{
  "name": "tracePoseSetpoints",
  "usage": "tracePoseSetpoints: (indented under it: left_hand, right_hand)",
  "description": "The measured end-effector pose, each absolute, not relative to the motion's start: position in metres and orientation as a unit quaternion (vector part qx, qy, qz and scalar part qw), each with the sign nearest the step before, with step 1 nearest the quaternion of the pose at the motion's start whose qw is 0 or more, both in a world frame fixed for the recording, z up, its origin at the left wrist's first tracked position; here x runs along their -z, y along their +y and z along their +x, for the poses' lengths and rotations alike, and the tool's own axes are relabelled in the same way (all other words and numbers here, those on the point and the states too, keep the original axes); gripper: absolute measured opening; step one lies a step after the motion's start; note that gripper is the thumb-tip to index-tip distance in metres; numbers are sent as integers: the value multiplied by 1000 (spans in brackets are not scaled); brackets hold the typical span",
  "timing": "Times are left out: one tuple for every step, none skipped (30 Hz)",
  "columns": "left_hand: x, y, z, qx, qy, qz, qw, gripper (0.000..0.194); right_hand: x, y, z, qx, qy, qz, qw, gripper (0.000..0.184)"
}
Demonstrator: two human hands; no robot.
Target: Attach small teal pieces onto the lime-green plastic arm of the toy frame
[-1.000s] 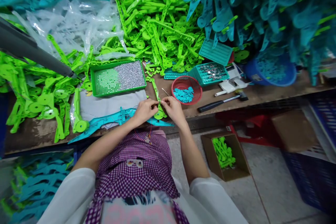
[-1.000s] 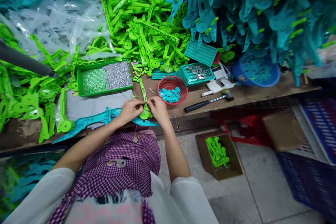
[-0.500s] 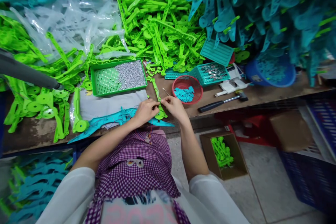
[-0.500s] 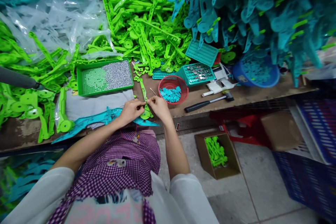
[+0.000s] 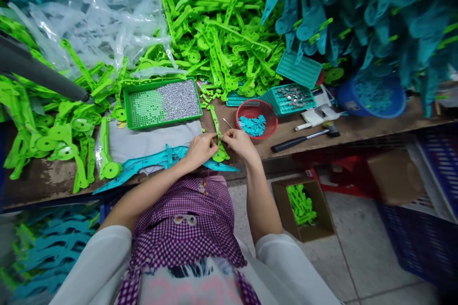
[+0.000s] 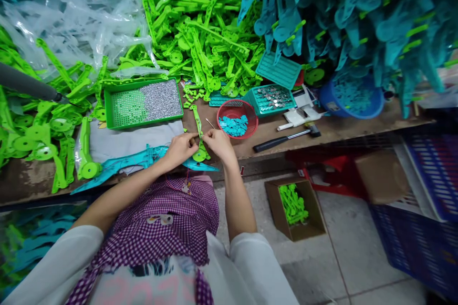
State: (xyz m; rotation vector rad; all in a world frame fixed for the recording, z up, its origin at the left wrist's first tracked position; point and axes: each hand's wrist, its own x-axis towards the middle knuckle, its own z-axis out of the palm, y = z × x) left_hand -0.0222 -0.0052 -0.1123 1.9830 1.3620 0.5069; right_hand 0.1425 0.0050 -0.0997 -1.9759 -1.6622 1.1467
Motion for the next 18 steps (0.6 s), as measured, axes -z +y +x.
tracePoseSetpoints:
  left_hand:
    - [112,-4,-22,-186,518,766,332,38]
    - [112,-4,-22,-177,513,773,329,35]
    - [112,-3,-22,-170,507,779,326,33]
    - [111,-3,-23,-166,502,785,322,31]
    - [110,-3,-22,-163,497,790,319,30]
    - [109,-3,-22,-160,493,794,317,28]
    - [108,-3,-22,-158,491,797,314,26]
    - [107,-3,-22,-156,489,799,311,23]
    - [106,-3,-21,-154,488,802,309,20]
    - [106,-3,-21,-154,486,804,307,18]
    - [105,-3,-21,-155,484,806,304,17]
    - [105,-3,-21,-158,481,808,301,17]
    - [106,-3,-20,-161,481,808,299,18]
    - [106,-3,-20,-163,482,808,297,18]
    - [106,-3,-20,-164,484,808,296,17]
    - [106,-3,-20,-163,485,807,294,16]
    - [106,-3,-20,-163,487,807,293,15]
    - [106,-3,-20,-163,487,807,292,15]
  right_hand:
    - [97,6,142,-395,-589,-691,140,18]
    - [94,7,141,-387,-596,-693,122,18]
    - [91,9,139,-378,-602,-696,104,17]
    - [88,10,138,-366,-608,-699,86,17]
    - [86,12,136,-352,-616,-701,70,17]
    - [84,13,134,-335,-625,-703,55,17]
    - [82,14,132,-317,-634,-704,43,16]
    - [82,15,131,-299,-642,-705,34,16]
    - [82,14,129,-284,-648,-706,30,15]
    - [84,13,128,-271,-652,-708,32,15]
    - [86,10,127,-259,-654,-710,42,14]
    - [88,5,126,-249,-654,-712,60,14]
    - [91,-1,126,-241,-654,-712,85,16]
    - [95,-8,126,-235,-656,-707,116,18]
    - [98,-15,126,-233,-661,-698,148,21]
    - [101,-22,127,-232,-668,-685,178,25]
    - [103,-29,128,-235,-677,-669,199,29]
    - [105,-35,128,-239,-688,-652,210,33]
